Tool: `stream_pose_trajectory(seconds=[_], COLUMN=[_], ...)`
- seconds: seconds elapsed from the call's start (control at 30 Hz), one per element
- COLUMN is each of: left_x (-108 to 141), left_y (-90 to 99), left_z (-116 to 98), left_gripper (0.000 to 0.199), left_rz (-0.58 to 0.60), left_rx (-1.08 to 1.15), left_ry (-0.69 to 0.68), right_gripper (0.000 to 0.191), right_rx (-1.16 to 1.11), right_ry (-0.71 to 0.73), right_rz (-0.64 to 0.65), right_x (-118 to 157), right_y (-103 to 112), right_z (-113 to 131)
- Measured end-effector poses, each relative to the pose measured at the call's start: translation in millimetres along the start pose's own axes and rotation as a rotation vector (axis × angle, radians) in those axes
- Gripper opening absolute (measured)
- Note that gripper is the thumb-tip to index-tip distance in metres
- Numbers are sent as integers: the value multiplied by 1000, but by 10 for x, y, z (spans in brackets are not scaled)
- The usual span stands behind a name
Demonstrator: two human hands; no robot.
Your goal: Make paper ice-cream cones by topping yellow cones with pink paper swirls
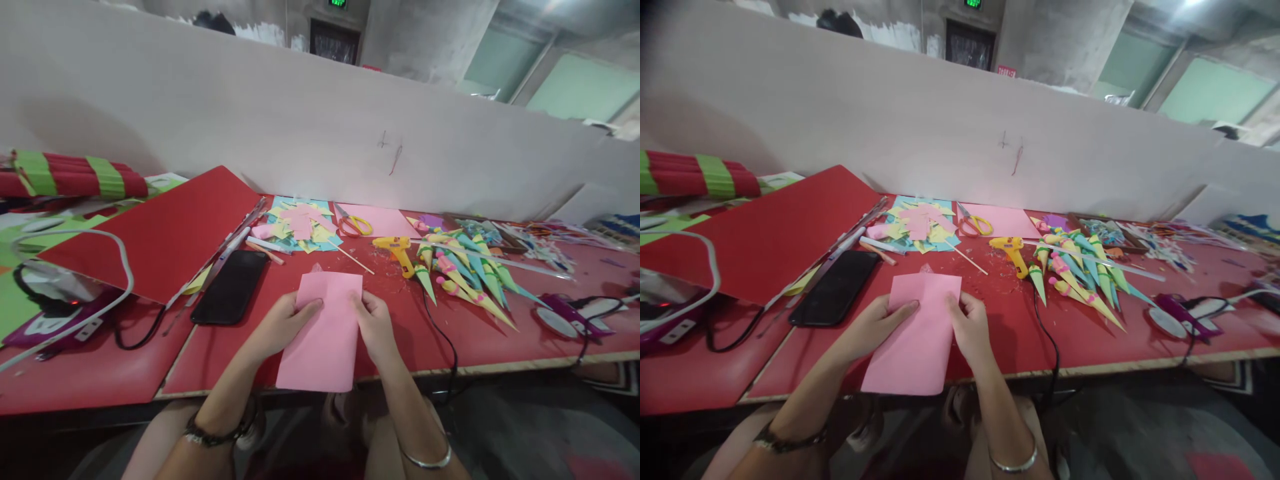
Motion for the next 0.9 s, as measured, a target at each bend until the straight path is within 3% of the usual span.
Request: stream_pose_trajectory(seconds=[0.17, 0.33, 0.43, 0.7, 0.9], left_x=[-19, -30, -17, 46, 58], left_y=[0, 7, -33, -184, -135], left_z=[29, 134, 195, 313, 322], left_gripper=[34, 34, 37, 40, 40], left_rz=[27, 44, 120, 300, 295], left_rx=[23, 171, 240, 301, 246], left_ry=[-7, 92, 151, 277, 270], right_gripper=[37, 38, 36, 36, 27], right_rx=[120, 125, 133, 141, 65], right_ry=[61, 70, 82, 68, 60], right_rz=[-81, -97, -118, -66, 38], right_x=[4, -3, -8, -5, -22], right_y=[76, 88, 113, 66, -34], right_z=[39, 29, 36, 48, 34])
Point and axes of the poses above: each hand's wrist, its own x-axis away from the middle knuckle, its own y-axis out of the back of the hand, z = x × y, the point moved 9 cm from there along -x, towards the middle knuckle, and after that the axes turned 10 degrees about y, right-handed, at the moved point
